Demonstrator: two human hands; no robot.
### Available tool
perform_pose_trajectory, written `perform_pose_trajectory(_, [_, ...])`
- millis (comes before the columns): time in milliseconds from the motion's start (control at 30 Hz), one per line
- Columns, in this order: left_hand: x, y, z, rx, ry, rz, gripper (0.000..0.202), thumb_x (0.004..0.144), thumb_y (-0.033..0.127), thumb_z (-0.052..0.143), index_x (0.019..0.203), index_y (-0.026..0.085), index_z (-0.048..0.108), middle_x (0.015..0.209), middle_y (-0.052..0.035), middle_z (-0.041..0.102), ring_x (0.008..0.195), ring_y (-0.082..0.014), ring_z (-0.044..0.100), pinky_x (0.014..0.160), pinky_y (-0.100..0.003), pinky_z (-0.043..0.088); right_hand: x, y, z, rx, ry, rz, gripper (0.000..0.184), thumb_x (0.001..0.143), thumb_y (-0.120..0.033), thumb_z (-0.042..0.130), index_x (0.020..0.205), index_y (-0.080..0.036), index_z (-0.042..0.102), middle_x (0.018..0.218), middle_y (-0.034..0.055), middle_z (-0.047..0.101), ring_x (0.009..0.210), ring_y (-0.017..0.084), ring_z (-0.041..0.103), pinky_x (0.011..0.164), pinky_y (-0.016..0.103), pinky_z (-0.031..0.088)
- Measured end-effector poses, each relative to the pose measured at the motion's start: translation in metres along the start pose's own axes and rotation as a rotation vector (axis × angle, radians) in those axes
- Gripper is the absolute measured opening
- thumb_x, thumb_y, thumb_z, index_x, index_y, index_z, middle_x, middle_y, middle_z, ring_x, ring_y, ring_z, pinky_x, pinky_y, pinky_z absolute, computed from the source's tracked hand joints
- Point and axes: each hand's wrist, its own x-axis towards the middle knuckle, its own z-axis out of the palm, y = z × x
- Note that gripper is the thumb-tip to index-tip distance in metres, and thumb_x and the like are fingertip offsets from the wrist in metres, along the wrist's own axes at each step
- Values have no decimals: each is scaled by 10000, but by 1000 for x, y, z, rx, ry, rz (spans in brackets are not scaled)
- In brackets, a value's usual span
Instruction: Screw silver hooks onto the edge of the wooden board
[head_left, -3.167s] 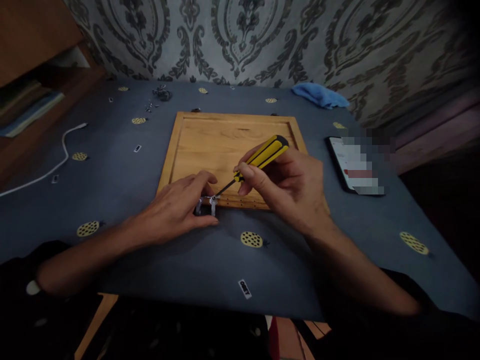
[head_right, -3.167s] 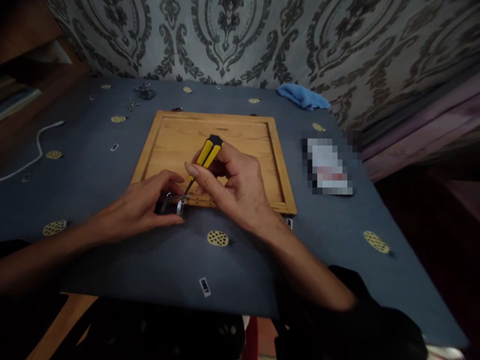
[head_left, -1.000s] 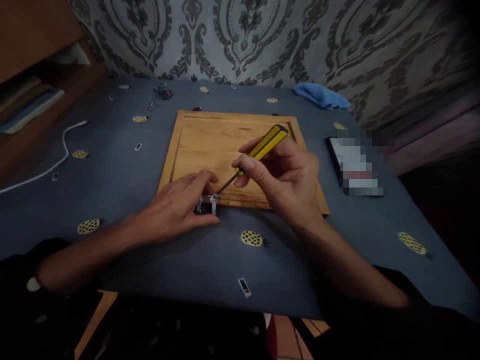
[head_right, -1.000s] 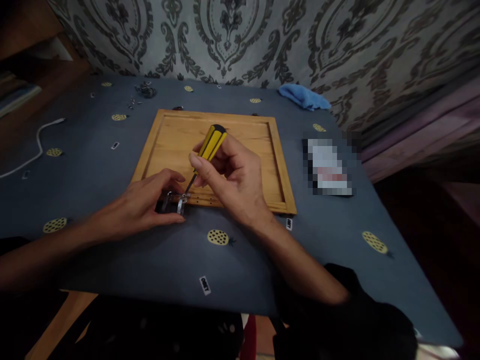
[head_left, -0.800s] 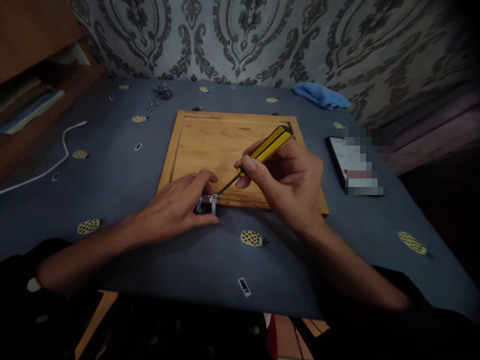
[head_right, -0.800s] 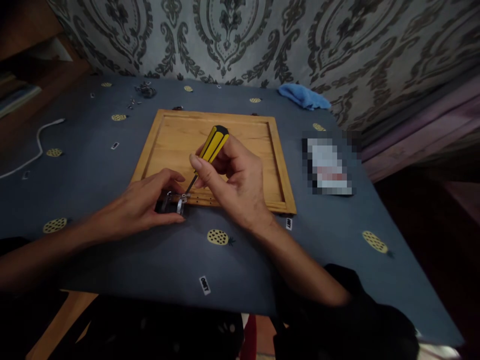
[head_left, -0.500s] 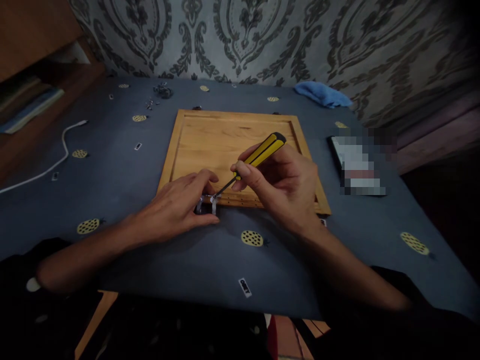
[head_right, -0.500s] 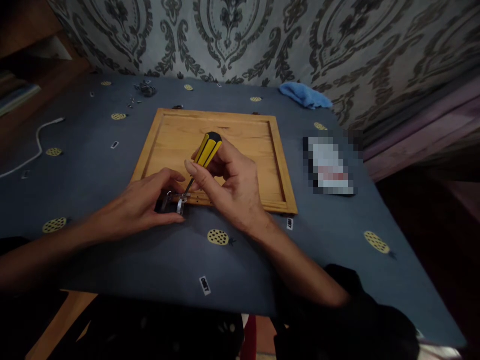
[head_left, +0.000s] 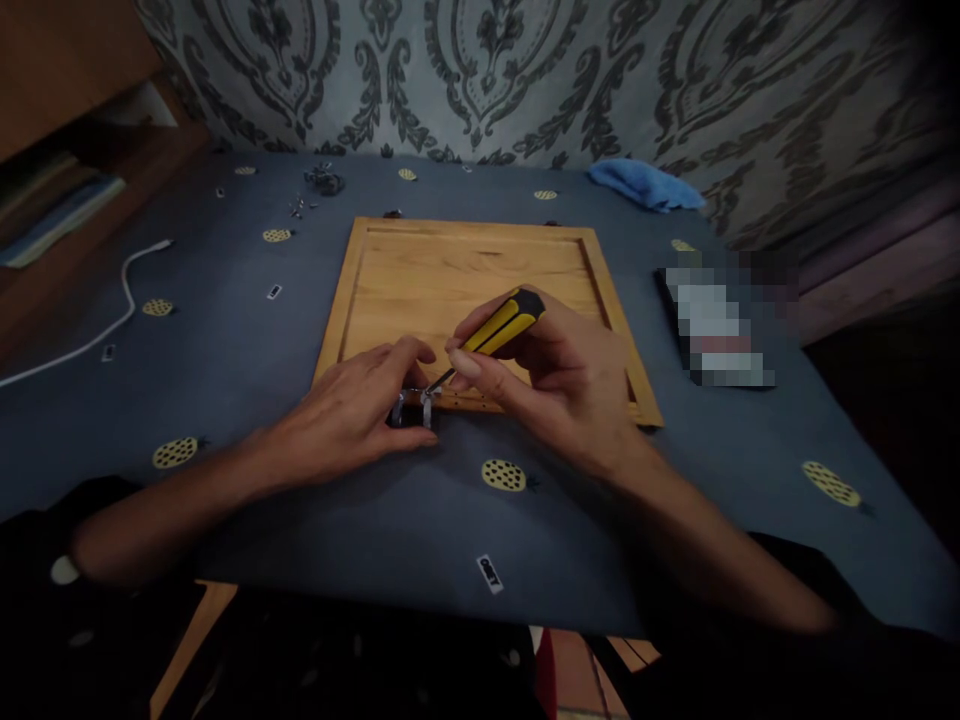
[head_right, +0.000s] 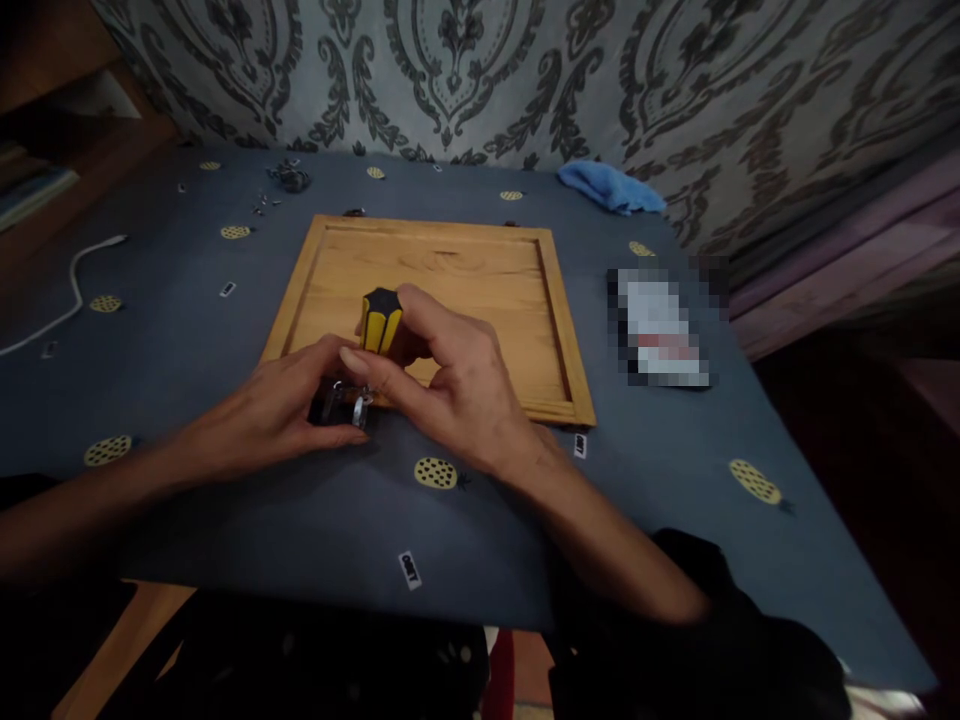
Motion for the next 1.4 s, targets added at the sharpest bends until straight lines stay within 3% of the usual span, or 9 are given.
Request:
perform_pose_trajectory(167, [1, 0, 0, -13, -7, 0, 478, 825, 361, 770, 1189, 243, 484, 1105, -43, 690, 974, -246, 685, 847, -376, 536, 2, -2, -4, 82, -68, 28, 234, 911, -480, 721, 948, -250, 698, 843, 1, 684, 727, 162, 693, 667, 318, 602])
perform_pose_trajectory(333, [1, 1, 0, 6, -2, -18, 456, 811, 348, 772, 1160, 239, 499, 1084, -46, 693, 939, -242, 686, 855, -383, 543, 2, 4, 0, 18, 10, 29, 260, 852, -476, 788, 815, -251, 662, 750, -14, 648, 637, 148, 626, 592, 302, 563])
perform_pose_trajectory(600, [2, 2, -1, 50, -21, -35, 517, 815, 375, 773, 1225, 239, 489, 1087, -48, 691, 984, -265, 686, 875, -411, 544, 1, 4, 8, 18, 113, 36, 298, 817, -481, 820, 774, -245, 644, 743, -19, 615, 644, 144, 595, 594, 310, 555])
perform_pose_trajectory(867, [1, 0, 0, 7, -24, -26, 517, 820, 400, 780, 1208, 246, 477, 1111, -54, 707, 994, -267, 701, 863, -406, 547, 7, 1, -6, 170, -72, 93, 290, 857, -459, 785, 1064, -266, 722, 817, -20, 714, 708, 152, 704, 668, 299, 609])
perform_pose_trajectory(967, [1, -1, 0, 6, -19, -1, 519, 832, 388, 770, 1227, 243, 467, 1117, -55, 704, 994, -258, 700, 859, -398, 546, 7, 2, -7, 200, -97, 70, 270, 873, -459, 769, 1023, -237, 739, 834, -13, 724, 715, 141, 716, 684, 281, 610])
perform_pose_trajectory(1167, [0, -2, 0, -6, -9, 25, 533, 823, 377, 779, 1229, 256, 453, 1131, -50, 705, 1016, -247, 695, 847, -379, 537, 8, 8, -2, 169, -14, 74, 317, 839, -544, 777, 929, -245, 717, 729, -30, 692, 634, 146, 689, 615, 287, 594])
perform_pose_trajectory(1400, [1, -1, -1, 1, -17, 38, 492, 824, 350, 792, 1167, 252, 453, 1130, -42, 696, 1029, -248, 688, 842, -373, 532, 28, 20, 2, 143, -6, 70, 357, 805, -573, 798, 776, -255, 640, 669, -43, 628, 571, 127, 654, 538, 269, 547])
